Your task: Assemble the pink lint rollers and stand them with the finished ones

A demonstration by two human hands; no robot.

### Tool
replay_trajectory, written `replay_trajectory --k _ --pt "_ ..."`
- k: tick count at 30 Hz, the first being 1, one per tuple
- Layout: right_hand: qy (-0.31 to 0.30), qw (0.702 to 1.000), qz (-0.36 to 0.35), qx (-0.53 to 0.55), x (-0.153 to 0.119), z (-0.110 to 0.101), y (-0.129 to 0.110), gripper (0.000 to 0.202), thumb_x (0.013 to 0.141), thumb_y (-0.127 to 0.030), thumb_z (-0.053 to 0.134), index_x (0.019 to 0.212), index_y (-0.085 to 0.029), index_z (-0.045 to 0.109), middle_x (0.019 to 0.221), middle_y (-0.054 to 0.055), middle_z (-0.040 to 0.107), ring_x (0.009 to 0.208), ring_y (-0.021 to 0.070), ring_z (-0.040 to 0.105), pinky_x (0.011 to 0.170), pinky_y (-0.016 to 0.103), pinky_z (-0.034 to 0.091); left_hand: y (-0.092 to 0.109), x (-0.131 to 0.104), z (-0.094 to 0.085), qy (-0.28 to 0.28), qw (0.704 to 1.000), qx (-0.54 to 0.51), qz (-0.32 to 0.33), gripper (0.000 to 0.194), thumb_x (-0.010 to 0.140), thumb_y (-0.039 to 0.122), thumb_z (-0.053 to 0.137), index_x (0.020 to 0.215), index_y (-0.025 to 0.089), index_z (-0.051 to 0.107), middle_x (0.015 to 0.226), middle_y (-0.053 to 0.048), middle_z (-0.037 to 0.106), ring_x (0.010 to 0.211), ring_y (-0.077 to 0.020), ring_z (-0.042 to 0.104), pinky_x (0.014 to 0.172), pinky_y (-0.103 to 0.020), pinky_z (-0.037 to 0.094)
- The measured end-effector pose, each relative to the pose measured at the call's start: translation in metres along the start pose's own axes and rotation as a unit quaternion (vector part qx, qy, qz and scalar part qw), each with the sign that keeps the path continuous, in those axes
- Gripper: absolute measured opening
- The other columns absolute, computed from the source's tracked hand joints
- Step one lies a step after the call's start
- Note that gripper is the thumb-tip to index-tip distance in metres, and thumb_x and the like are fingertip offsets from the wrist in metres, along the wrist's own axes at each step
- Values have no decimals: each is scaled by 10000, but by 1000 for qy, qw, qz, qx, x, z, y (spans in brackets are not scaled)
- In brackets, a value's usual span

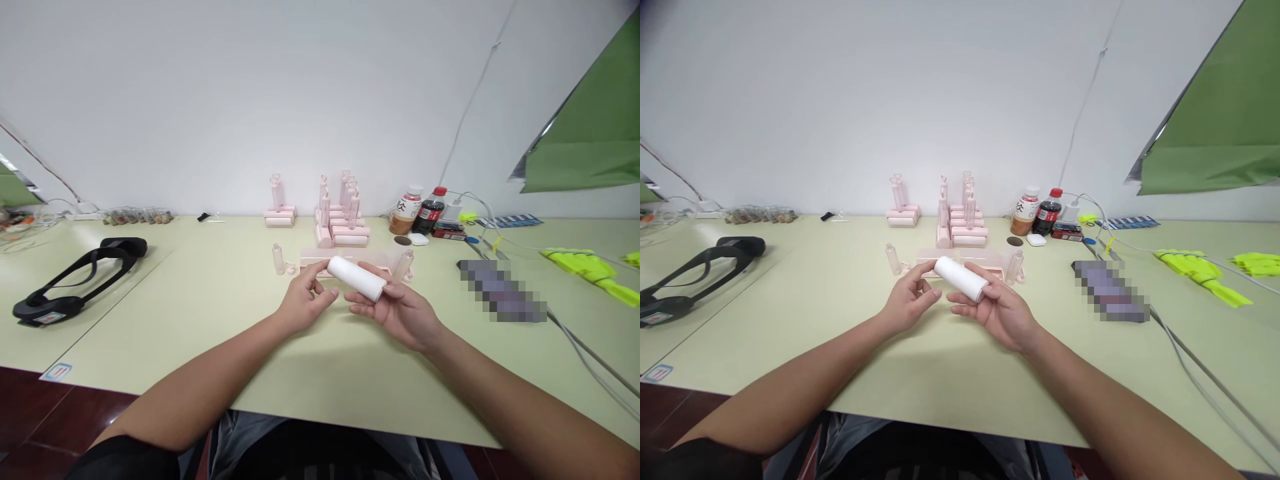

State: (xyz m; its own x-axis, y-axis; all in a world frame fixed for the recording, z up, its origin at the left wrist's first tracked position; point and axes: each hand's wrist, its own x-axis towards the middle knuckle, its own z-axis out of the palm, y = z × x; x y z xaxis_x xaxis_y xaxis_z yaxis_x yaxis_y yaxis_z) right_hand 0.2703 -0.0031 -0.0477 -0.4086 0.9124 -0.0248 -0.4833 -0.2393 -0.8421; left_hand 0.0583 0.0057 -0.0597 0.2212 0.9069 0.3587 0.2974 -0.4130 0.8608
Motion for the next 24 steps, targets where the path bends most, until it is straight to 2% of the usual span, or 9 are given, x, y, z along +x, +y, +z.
replay_trajectory --k 1,3,6,8,9,11,13,18,24 --pt "-26 1000 -2 -15 -2 -1 1 569 776 -365 676 1316 -290 515 1368 97 547 1013 268 685 905 478 529 0 0 0 -12 1000 -17 -14 555 828 360 622 1348 196 517 712 15 590 567 -101 491 559 -247 436" --pt "-79 995 -14 -58 -4 -3 4 722 738 -432 753 1385 -362 441 1456 77 441 1054 270 661 915 493 519 0 0 -1 -54 997 -44 -26 547 836 362 605 1347 185 527 604 47 525 524 -102 464 538 -245 427" --pt "-129 981 -33 -140 -5 -8 10 889 677 -499 799 1440 -375 361 1458 89 379 1035 254 628 857 463 537 0 0 -1 -124 992 -2 -6 513 848 295 557 1354 209 531 676 26 593 532 -107 491 552 -254 447" --pt "-123 975 -39 -181 -3 -10 13 878 694 -511 778 1441 -312 360 1327 107 473 937 218 616 794 409 539 -1 2 -2 -112 989 96 26 465 834 229 534 1297 222 580 921 -33 675 664 -137 584 632 -281 492" --pt "-114 974 -41 -193 -2 -11 14 852 708 -515 762 1428 -285 370 1233 99 521 874 198 607 765 385 532 -2 3 -3 -91 983 158 37 440 827 213 529 1261 217 603 1081 -63 667 786 -169 626 698 -304 512" --pt "-98 974 -46 -201 0 -12 15 799 721 -529 738 1390 -256 398 1066 61 564 776 172 581 719 352 514 -4 8 -7 -53 958 281 30 418 832 222 518 1239 200 607 1342 -100 555 1023 -241 627 817 -355 518" --pt "-90 974 -52 -199 0 -11 14 761 723 -541 724 1357 -251 420 962 29 563 741 168 566 696 337 497 -7 13 -11 -55 926 373 -4 438 858 261 493 1286 196 563 1453 -106 460 1110 -285 607 845 -387 516" --pt "-85 976 -55 -192 -1 -9 13 749 721 -545 720 1341 -250 419 919 23 547 753 179 555 688 339 483 -6 20 -15 -97 874 472 -57 448 885 317 440 1310 197 513 1433 -101 480 1063 -289 631 752 -383 522" --pt "-72 979 -50 -185 2 -13 18 774 705 -557 730 1342 -248 416 928 40 546 773 188 554 679 351 490 -5 19 -11 -102 851 510 -75 485 867 343 446 1329 202 487 1343 -106 534 992 -266 646 698 -367 512"
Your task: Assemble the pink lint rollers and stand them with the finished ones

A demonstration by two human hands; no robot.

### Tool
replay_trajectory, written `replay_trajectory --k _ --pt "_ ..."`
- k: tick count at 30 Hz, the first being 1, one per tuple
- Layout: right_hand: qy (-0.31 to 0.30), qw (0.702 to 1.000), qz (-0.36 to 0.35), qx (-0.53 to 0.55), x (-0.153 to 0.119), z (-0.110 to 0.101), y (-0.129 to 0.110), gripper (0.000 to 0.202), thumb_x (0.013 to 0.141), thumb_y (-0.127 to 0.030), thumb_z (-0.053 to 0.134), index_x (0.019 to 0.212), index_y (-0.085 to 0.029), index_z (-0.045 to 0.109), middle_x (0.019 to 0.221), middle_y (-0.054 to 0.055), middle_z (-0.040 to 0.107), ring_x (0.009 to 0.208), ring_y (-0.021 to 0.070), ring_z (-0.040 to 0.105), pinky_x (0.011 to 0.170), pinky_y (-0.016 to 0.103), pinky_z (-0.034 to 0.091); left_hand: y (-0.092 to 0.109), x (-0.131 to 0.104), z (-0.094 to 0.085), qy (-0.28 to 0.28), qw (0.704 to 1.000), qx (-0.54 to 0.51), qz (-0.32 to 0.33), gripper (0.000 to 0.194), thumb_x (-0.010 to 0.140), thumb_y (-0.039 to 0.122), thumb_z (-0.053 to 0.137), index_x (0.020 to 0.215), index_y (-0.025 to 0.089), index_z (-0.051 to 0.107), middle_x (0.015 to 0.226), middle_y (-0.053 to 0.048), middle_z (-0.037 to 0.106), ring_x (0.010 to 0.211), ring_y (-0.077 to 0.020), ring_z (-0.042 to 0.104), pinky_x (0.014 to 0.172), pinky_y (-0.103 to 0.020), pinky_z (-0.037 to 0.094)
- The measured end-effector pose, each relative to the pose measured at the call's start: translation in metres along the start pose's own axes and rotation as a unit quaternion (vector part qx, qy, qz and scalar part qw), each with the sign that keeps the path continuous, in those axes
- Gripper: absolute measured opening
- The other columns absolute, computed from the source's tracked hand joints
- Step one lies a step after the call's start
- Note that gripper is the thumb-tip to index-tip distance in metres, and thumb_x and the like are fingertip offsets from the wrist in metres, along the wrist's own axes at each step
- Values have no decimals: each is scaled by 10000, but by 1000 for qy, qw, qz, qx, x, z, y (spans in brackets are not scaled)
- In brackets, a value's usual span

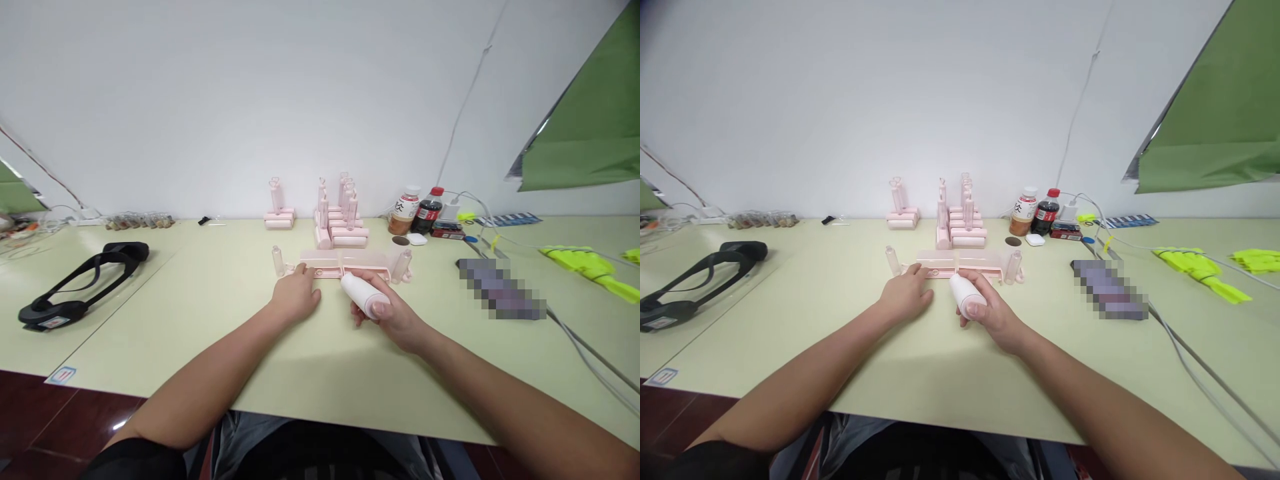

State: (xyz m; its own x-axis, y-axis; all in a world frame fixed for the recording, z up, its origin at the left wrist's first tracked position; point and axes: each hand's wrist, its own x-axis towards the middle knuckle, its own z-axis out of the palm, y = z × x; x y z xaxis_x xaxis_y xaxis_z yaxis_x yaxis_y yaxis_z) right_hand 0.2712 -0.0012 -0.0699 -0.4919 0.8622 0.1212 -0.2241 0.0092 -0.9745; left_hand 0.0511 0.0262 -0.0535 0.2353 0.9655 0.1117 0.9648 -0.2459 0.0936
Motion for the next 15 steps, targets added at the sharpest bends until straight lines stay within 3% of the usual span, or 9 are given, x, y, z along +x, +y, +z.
replay_trajectory --k 4,8,12,15 --pt "12 1000 2 13 1 1 -2 774 694 -574 733 1326 -247 429 912 36 544 786 187 551 673 339 496 1 0 -5 0 1000 -8 -22 404 894 407 415 1199 193 572 1144 -114 641 921 -270 655 664 -346 481" --pt "11 1000 13 22 1 2 -4 771 700 -587 727 1325 -253 423 909 31 542 796 184 554 675 327 504 1 0 -13 -20 994 -64 -81 463 898 553 382 1038 195 641 865 -93 701 816 -277 663 627 -328 439" --pt "7 998 43 38 1 3 -1 734 717 -596 715 1303 -262 424 996 45 529 810 185 571 658 329 520 1 -1 -9 -38 984 -148 -92 446 846 594 467 1060 227 605 899 -68 716 817 -270 671 607 -308 416" --pt "4 997 63 33 1 3 1 730 725 -604 708 1299 -253 427 1044 65 538 822 191 579 665 338 528 5 -2 -1 -53 977 -176 -110 555 741 638 593 1101 222 522 934 -69 712 800 -280 675 590 -302 411"
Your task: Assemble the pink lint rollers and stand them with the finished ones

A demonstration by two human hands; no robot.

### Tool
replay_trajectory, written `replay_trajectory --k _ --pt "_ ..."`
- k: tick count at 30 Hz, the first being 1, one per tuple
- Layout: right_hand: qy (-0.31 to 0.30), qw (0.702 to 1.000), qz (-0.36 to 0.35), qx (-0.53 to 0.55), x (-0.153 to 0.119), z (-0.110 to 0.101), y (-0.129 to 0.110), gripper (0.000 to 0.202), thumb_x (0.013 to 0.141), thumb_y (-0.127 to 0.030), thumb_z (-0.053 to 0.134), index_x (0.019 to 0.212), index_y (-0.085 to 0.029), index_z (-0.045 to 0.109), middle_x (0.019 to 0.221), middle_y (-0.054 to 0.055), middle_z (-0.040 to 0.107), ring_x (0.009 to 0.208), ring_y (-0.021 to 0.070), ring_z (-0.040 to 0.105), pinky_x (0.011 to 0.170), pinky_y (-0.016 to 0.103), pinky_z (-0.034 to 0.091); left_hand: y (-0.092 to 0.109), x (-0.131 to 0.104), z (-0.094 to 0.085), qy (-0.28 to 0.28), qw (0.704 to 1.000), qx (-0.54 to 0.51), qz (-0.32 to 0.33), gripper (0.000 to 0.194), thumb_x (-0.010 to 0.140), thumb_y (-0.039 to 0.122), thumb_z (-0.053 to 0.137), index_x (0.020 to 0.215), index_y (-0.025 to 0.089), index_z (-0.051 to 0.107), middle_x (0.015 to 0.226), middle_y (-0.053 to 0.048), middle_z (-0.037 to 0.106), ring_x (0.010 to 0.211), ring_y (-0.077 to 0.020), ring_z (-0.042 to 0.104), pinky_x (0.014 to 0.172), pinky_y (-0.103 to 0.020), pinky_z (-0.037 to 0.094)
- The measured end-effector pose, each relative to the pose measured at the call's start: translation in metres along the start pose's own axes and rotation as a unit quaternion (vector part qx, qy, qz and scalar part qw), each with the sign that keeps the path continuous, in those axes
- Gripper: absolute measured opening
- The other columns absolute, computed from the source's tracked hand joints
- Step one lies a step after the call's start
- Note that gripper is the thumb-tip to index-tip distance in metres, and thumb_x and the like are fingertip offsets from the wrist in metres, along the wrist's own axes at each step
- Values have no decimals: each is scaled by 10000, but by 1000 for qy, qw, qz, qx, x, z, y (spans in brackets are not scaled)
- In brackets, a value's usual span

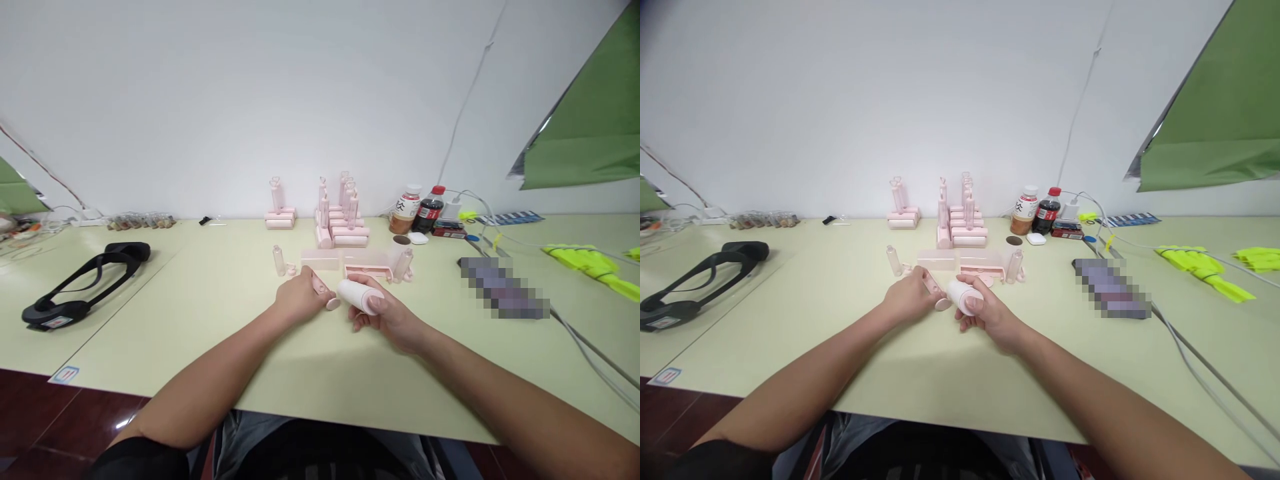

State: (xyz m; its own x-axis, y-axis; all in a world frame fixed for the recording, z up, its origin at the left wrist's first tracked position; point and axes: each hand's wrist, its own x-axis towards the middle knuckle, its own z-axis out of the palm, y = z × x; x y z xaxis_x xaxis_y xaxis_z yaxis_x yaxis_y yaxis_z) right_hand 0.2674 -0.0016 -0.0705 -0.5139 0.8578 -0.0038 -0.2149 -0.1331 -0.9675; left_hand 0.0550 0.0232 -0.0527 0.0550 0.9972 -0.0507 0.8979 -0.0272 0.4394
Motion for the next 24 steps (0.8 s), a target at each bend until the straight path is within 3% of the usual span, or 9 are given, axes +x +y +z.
replay_trajectory --k 5,8,14,18,21,24 --pt "-5 1000 4 1 2 0 2 728 728 -601 711 1302 -247 435 1048 72 552 849 197 577 710 368 542 1 1 6 -17 1000 -8 -6 551 691 578 668 1048 201 481 959 -92 701 827 -290 676 592 -306 414" --pt "-12 1000 4 12 2 0 3 693 745 -589 706 1294 -254 449 1092 73 557 909 212 600 812 420 539 -1 3 6 -8 999 -34 -3 556 706 464 685 1137 199 454 962 -96 701 825 -289 676 609 -308 416" --pt "-14 998 13 52 2 -2 7 621 767 -559 709 1274 -277 485 1207 69 562 1103 263 610 1042 500 419 -3 8 13 38 974 -221 -5 716 714 197 635 1361 199 327 1082 -117 678 847 -239 668 690 -303 441" --pt "-13 996 2 84 2 -4 9 609 766 -563 708 1264 -277 505 1223 81 587 1136 278 598 1046 514 408 0 9 18 17 909 -414 -39 776 588 69 587 1322 195 367 1041 -95 680 771 -196 638 631 -273 452" --pt "-18 992 -5 127 2 -3 9 596 763 -555 712 1246 -264 520 1245 103 598 1124 299 606 999 526 440 4 8 17 -10 829 -556 -59 634 530 82 516 1157 170 484 816 -46 679 616 -161 570 522 -248 419" --pt "-36 984 -1 177 2 -1 4 585 787 -565 676 1249 -243 518 1213 123 626 1054 303 637 928 533 476 7 6 12 -20 791 -608 -57 506 509 117 479 1010 183 509 600 24 561 516 -143 516 486 -246 415"
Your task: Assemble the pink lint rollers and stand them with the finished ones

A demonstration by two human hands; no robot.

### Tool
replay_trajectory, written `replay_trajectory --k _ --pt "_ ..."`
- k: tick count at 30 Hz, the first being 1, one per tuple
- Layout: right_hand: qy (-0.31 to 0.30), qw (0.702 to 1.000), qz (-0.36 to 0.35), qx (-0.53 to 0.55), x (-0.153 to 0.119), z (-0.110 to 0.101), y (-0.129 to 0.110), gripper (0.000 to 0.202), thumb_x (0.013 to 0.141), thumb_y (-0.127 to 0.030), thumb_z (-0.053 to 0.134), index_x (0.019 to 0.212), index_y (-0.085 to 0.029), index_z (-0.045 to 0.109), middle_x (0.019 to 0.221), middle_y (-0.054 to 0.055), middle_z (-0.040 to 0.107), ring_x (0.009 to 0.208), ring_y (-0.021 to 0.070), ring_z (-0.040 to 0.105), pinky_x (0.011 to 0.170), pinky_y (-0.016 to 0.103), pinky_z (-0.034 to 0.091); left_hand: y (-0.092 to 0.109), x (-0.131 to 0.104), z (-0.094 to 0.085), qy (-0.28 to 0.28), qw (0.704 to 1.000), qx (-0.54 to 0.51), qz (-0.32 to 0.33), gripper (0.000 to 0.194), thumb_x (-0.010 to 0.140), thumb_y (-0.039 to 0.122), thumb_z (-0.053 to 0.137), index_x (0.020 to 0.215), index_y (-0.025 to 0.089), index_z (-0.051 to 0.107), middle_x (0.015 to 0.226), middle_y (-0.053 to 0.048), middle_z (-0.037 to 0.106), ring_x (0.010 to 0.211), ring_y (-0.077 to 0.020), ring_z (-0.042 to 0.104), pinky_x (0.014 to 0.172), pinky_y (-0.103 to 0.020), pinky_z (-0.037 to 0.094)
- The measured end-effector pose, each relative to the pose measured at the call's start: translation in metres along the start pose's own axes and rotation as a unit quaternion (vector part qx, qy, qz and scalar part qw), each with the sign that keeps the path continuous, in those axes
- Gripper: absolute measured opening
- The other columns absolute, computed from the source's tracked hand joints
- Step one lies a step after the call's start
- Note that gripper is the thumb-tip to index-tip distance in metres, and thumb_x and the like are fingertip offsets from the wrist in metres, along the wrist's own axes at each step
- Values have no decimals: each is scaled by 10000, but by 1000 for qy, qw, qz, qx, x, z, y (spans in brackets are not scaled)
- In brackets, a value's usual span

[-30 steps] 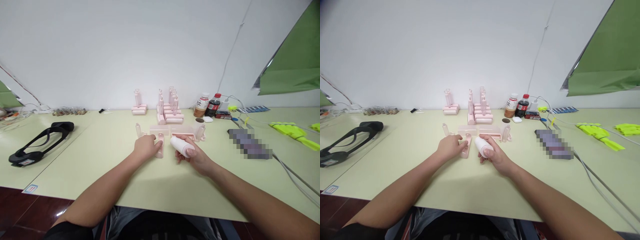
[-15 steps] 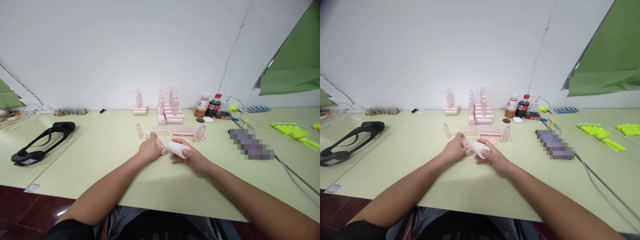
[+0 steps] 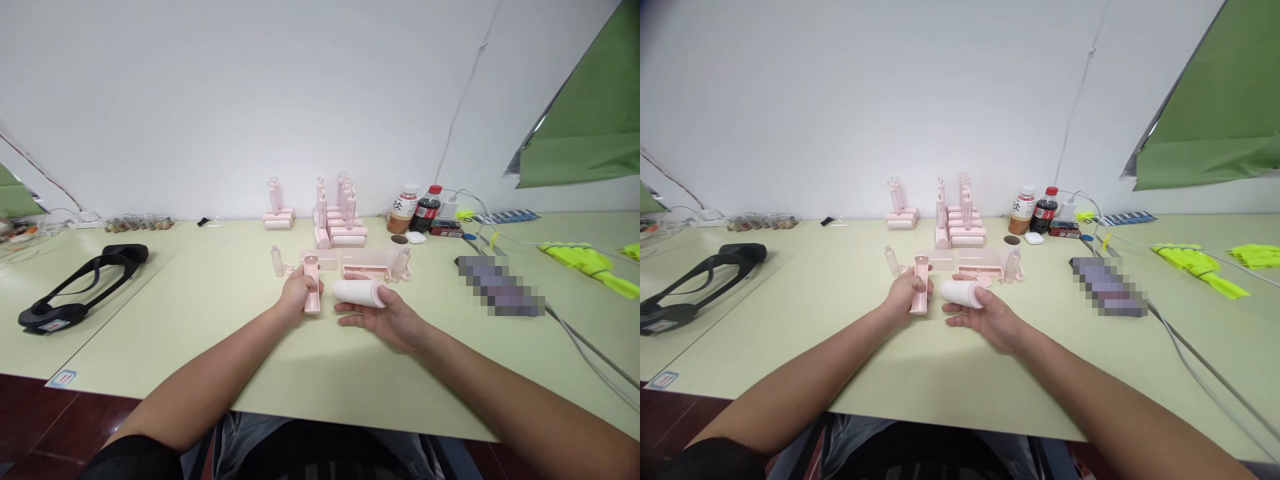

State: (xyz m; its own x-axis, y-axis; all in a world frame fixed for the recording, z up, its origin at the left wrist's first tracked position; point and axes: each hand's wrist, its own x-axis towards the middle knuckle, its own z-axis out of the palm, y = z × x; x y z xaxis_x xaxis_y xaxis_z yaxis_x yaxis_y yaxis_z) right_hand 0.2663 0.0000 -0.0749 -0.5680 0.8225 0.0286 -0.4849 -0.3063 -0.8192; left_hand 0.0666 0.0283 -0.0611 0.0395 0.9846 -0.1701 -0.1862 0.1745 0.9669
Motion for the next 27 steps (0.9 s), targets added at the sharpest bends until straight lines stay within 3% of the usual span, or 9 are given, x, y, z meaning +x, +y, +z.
replay_trajectory --k 3,8,11,14,21,27 --pt "-36 998 31 43 -1 4 -6 648 801 -647 595 1280 -222 498 1141 129 655 934 289 668 864 538 493 4 -4 0 12 998 6 56 392 570 141 476 948 231 423 620 61 504 509 -133 528 485 -251 446" --pt "-73 989 118 48 -4 9 -10 768 796 -762 471 1311 -192 469 1079 145 676 834 275 681 841 547 481 8 -17 4 12 977 147 153 99 880 316 357 949 253 392 674 44 453 516 -121 482 470 -241 423" --pt "-80 985 144 43 -5 9 -7 764 806 -771 441 1315 -201 455 1015 130 692 820 274 687 835 537 479 9 -27 9 22 949 252 188 312 971 437 225 990 236 464 709 5 491 605 -142 504 567 -263 463" --pt "-96 981 163 47 -4 9 -3 738 824 -758 435 1326 -217 432 978 107 697 825 279 696 832 521 480 9 -35 12 18 929 303 212 382 987 471 224 1053 220 506 768 -18 555 690 -155 530 651 -274 480" --pt "-109 976 184 43 -4 13 -2 782 845 -764 378 1402 -216 354 1097 146 693 916 303 709 914 524 445 6 -42 19 -48 933 253 250 396 984 512 277 1144 208 474 1024 -45 614 871 -167 600 761 -293 511" --pt "-61 986 139 69 -2 28 1 598 897 -654 387 1290 -212 477 1102 119 684 951 256 678 919 480 464 -4 -44 27 -55 924 273 263 402 1000 457 284 1313 227 386 1147 -72 611 1002 -197 604 887 -340 484"
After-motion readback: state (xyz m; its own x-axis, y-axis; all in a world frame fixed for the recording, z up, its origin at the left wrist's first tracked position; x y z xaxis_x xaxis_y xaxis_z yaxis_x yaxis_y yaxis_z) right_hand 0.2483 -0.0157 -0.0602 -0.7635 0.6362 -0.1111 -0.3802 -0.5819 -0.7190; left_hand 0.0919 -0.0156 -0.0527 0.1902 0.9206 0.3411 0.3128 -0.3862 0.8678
